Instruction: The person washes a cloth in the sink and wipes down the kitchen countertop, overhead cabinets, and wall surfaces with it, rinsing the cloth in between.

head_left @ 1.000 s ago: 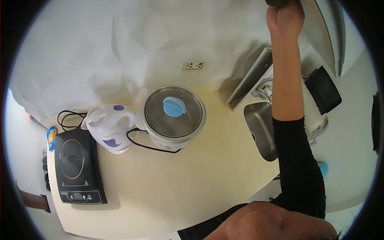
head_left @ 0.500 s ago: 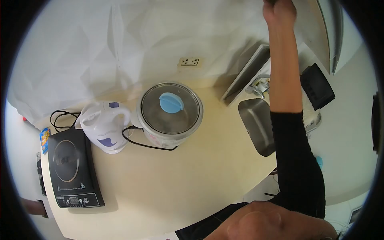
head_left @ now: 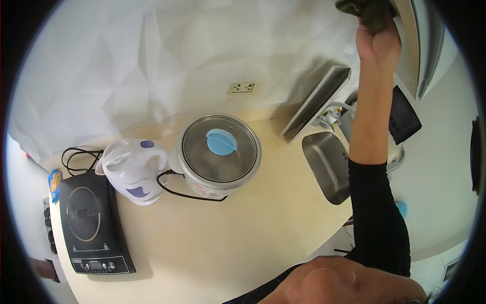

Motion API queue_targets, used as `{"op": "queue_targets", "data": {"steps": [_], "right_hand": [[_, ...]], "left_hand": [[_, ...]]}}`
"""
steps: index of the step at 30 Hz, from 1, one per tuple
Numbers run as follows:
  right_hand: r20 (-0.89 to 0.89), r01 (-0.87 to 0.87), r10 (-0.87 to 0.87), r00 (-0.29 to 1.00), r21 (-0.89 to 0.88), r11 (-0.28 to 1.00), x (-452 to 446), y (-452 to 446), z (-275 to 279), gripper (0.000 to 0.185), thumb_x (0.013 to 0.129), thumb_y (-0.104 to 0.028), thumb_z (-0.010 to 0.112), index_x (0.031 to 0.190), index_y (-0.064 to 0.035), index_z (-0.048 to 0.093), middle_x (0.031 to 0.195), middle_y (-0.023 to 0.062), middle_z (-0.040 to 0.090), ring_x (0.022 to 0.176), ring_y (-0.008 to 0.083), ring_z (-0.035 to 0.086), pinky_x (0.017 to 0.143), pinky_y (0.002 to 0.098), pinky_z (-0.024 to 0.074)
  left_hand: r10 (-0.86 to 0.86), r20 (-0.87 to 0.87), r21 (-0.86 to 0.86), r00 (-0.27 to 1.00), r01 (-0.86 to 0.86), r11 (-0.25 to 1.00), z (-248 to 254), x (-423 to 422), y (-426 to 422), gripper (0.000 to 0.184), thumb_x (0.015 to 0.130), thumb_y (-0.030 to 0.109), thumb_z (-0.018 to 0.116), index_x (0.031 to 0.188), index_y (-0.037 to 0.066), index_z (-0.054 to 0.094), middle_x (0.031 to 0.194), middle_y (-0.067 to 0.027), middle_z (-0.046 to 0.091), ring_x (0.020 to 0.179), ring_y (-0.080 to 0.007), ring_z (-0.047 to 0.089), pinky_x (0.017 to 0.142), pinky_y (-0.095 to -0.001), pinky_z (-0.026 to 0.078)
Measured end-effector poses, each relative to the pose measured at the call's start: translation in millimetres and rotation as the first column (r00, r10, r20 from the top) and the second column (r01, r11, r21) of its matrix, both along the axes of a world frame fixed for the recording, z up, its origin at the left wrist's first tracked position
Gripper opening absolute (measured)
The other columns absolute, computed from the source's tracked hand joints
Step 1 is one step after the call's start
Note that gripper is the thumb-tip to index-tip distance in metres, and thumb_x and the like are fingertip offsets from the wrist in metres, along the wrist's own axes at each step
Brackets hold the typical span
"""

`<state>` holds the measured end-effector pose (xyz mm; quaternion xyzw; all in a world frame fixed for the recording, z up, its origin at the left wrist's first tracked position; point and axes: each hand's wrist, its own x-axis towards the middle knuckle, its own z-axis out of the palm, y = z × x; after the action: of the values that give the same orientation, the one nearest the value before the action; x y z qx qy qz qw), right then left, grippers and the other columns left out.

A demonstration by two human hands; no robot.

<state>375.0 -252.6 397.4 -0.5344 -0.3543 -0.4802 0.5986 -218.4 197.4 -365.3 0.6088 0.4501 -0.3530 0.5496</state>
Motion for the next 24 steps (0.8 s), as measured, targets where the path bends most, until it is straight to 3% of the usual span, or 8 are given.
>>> {"op": "queue_targets", "data": {"steps": [2, 4, 9, 12, 18, 20, 21, 24], "right_hand": [[0.023, 0.009, -0.008, 1.0, -0.035, 0.999, 12.6, -21.5, 3.7, 0.028, 0.097, -0.01, 0.039, 0.118, 0.0066, 0.049, 0.113, 0.0119, 0.055, 0.1, 0.0194, 0.054, 0.09, 0.0307, 0.0453], [-0.179, 0.056, 0.023, 0.984, 0.425, 0.903, 50.1, -71.3, 12.6, 0.028, 0.098, -0.012, 0.039, 0.118, 0.0059, 0.048, 0.109, 0.0108, 0.056, 0.096, 0.0194, 0.054, 0.087, 0.0292, 0.046], [-0.05, -0.102, 0.098, 0.994, -0.09, 0.991, -10.7, -58.9, 6.9, 0.026, 0.083, -0.005, 0.06, 0.108, 0.0012, 0.054, 0.109, 0.0126, 0.062, 0.104, 0.023, 0.059, 0.096, 0.0377, 0.0453], [0.018, 0.024, -0.025, 1.0, 0.065, 0.998, 3.0, -58.0, 0.5, 0.028, 0.099, -0.012, 0.038, 0.118, 0.0065, 0.048, 0.108, 0.0115, 0.055, 0.094, 0.019, 0.055, 0.087, 0.0288, 0.0465], [-0.156, 0.005, 0.053, 0.986, 0.351, 0.936, 45.3, -92.5, 17.3, 0.033, 0.098, -0.013, 0.04, 0.124, 0.0047, 0.047, 0.125, 0.0161, 0.052, 0.113, 0.0259, 0.05, 0.098, 0.032, 0.0426], [-0.073, -0.506, 0.513, 0.855, 0.093, 0.858, 48.9, -156.3, 17.4, 0.032, 0.098, -0.015, 0.04, 0.123, 0.0043, 0.048, 0.124, 0.0155, 0.053, 0.111, 0.0256, 0.051, 0.099, 0.0334, 0.0427], [-0.038, 0.032, -0.03, 0.999, 0.071, 0.997, -3.1, -51.6, 4.4, 0.031, 0.098, -0.016, 0.04, 0.12, 0.0042, 0.05, 0.118, 0.0148, 0.055, 0.108, 0.0236, 0.053, 0.097, 0.0337, 0.0433], [0.0, 0.066, -0.066, 0.998, -0.047, 0.997, -10.2, -33.7, 1.6, 0.03, 0.098, -0.015, 0.04, 0.118, 0.0044, 0.051, 0.114, 0.0138, 0.056, 0.104, 0.0222, 0.055, 0.094, 0.0333, 0.0449]], "left_hand": [[-0.023, -0.002, -0.005, 1.0, 0.023, 1.0, -0.8, 2.3, 3.6, 0.034, 0.091, 0.029, 0.051, 0.112, 0.002, 0.058, 0.098, -0.0107, 0.064, 0.074, -0.0187, 0.062, 0.053, -0.0283, 0.045], [-0.044, -0.005, -0.011, 0.999, 0.044, 0.999, 4.4, 7.7, 5.0, 0.034, 0.091, 0.028, 0.052, 0.112, 0.002, 0.058, 0.099, -0.0108, 0.064, 0.075, -0.0189, 0.062, 0.054, -0.0286, 0.045], [-0.06, -0.007, -0.022, 0.998, 0.06, 0.998, 4.4, 14.4, 4.4, 0.035, 0.091, 0.028, 0.052, 0.112, 0.002, 0.058, 0.1, -0.0111, 0.063, 0.078, -0.0194, 0.061, 0.057, -0.0294, 0.045], [-0.076, -0.007, -0.028, 0.997, 0.076, 0.997, 1.8, 15.6, 7.0, 0.035, 0.09, 0.028, 0.053, 0.112, 0.002, 0.058, 0.101, -0.0113, 0.063, 0.079, -0.0197, 0.061, 0.059, -0.0299, 0.044], [-0.117, -0.014, -0.043, 0.993, 0.116, 0.992, 5.1, 16.4, 11.8, 0.035, 0.09, 0.027, 0.054, 0.113, 0.001, 0.058, 0.103, -0.0117, 0.063, 0.082, -0.0203, 0.06, 0.062, -0.0308, 0.044], [-0.119, -0.008, -0.046, 0.993, 0.119, 0.992, 8.0, 22.8, 9.6, 0.035, 0.09, 0.027, 0.054, 0.113, 0.001, 0.058, 0.104, -0.0118, 0.062, 0.084, -0.0205, 0.06, 0.064, -0.0311, 0.044], [-0.117, -0.004, -0.044, 0.993, 0.116, 0.992, 6.9, 22.5, 8.6, 0.035, 0.09, 0.027, 0.054, 0.113, 0.001, 0.058, 0.104, -0.0119, 0.062, 0.084, -0.0206, 0.06, 0.064, -0.0313, 0.044], [-0.124, -0.009, -0.044, 0.992, 0.124, 0.991, 11.8, 24.7, 10.6, 0.035, 0.09, 0.027, 0.055, 0.113, 0.001, 0.058, 0.105, -0.0121, 0.062, 0.086, -0.0209, 0.06, 0.066, -0.0317, 0.044]]}}
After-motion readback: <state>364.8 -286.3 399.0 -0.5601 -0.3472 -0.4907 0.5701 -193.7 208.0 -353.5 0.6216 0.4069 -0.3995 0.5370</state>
